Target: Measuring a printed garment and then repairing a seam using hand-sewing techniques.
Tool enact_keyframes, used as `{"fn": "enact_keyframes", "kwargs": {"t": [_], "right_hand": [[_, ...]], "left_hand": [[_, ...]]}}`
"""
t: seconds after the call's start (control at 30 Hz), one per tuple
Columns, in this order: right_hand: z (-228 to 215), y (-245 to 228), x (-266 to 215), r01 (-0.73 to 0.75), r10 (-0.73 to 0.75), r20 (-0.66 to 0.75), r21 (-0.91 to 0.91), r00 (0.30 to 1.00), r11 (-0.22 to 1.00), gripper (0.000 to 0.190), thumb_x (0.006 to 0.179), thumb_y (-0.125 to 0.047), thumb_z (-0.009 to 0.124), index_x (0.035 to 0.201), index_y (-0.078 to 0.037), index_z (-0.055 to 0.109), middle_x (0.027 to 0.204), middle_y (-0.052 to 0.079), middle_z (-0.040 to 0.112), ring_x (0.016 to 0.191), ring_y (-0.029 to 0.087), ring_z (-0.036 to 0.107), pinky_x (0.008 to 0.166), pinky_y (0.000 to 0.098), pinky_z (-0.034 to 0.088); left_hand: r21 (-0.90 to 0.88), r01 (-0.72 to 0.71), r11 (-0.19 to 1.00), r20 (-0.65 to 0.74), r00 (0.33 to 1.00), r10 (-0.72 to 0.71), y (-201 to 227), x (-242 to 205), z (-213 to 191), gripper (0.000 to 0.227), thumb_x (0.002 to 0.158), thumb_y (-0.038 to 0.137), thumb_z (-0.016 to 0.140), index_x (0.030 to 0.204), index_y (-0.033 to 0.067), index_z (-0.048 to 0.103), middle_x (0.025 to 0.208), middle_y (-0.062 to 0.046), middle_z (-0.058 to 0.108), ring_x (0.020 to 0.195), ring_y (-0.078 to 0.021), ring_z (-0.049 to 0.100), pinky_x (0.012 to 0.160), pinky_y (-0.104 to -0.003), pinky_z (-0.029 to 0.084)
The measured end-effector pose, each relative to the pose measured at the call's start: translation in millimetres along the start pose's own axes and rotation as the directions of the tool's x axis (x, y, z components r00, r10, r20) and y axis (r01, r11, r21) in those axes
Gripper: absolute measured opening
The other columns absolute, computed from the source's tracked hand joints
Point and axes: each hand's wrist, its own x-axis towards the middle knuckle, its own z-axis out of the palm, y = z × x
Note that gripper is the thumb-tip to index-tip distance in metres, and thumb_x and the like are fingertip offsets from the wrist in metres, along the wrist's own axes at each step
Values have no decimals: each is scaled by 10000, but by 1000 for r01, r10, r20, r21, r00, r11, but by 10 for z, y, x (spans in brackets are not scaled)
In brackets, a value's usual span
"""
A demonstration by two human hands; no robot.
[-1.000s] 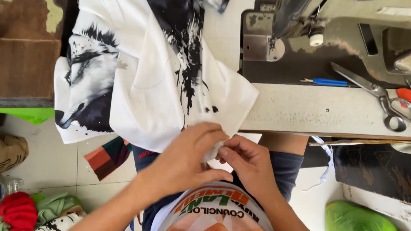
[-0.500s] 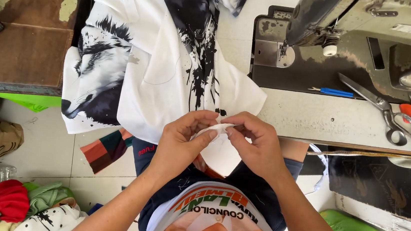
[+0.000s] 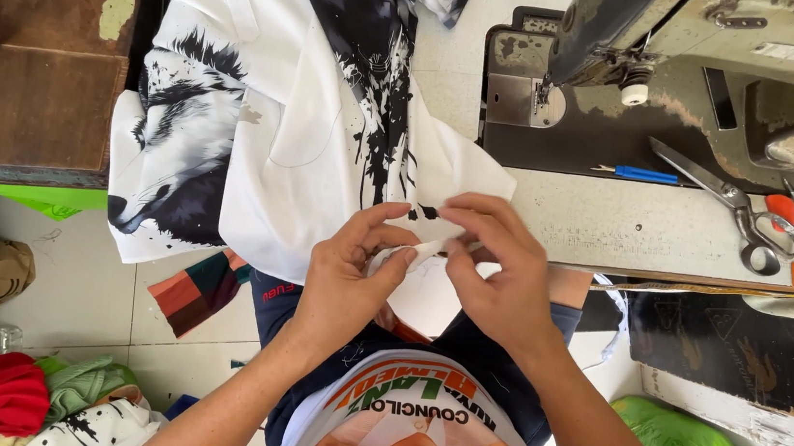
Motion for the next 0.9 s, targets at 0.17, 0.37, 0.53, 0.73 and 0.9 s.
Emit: {"fn": "enact_keyframes", "kwargs": {"t": [0.17, 0.37, 0.53, 0.73, 0.9], "right_hand": [[-15, -4, -67, 302, -307, 4, -194, 952, 933, 214, 856, 95, 706, 1031, -14, 762, 957, 123, 696, 748, 236, 686, 635, 316, 588], [63, 94, -109, 285, -283, 35, -177, 959, 942, 128, 873, 77, 720, 939, -29, 748, 837, 88, 694, 689, 237, 661, 606, 322, 566], [34, 212, -123, -15, 20, -19, 248, 1000, 969, 132, 1021, 22, 522, 939, -18, 616, 837, 78, 609, 641, 96, 515, 563, 250, 479], [66, 237, -247, -46, 34, 34, 451, 999, 891, 144, 1048, 6, 465, 925, -33, 529, 888, 125, 624, 560, 155, 620, 510, 257, 495], [-234, 803, -21, 89, -132, -99, -354, 986, 931, 173, 992, 66, 557, 912, -51, 656, 683, 88, 622, 583, 277, 653, 570, 339, 524]], "left_hand": [[31, -20, 999, 15, 1000, 20, 61, -16, 7, 403, 875, -26, 717, 1271, 42, 676, 939, -152, 794, 970, -247, 747, 933, -437, 574], [92, -66, 994, 28, 998, 63, 94, -36, 16, 390, 882, -12, 718, 1264, 58, 685, 936, -138, 795, 949, -240, 750, 917, -437, 583], [24, -38, 999, -16, 999, 38, -63, -21, 5, 351, 877, -37, 709, 1217, 51, 700, 907, -121, 787, 933, -196, 732, 908, -404, 580], [13, -73, 997, -25, 997, 73, -162, -28, 20, 291, 880, -42, 698, 1160, 35, 693, 891, -113, 768, 911, -177, 711, 900, -392, 577], [97, -205, 974, -36, 977, 210, -221, -98, -13, 138, 889, -46, 671, 1002, 32, 686, 850, -123, 745, 836, -185, 708, 817, -381, 587]]}}
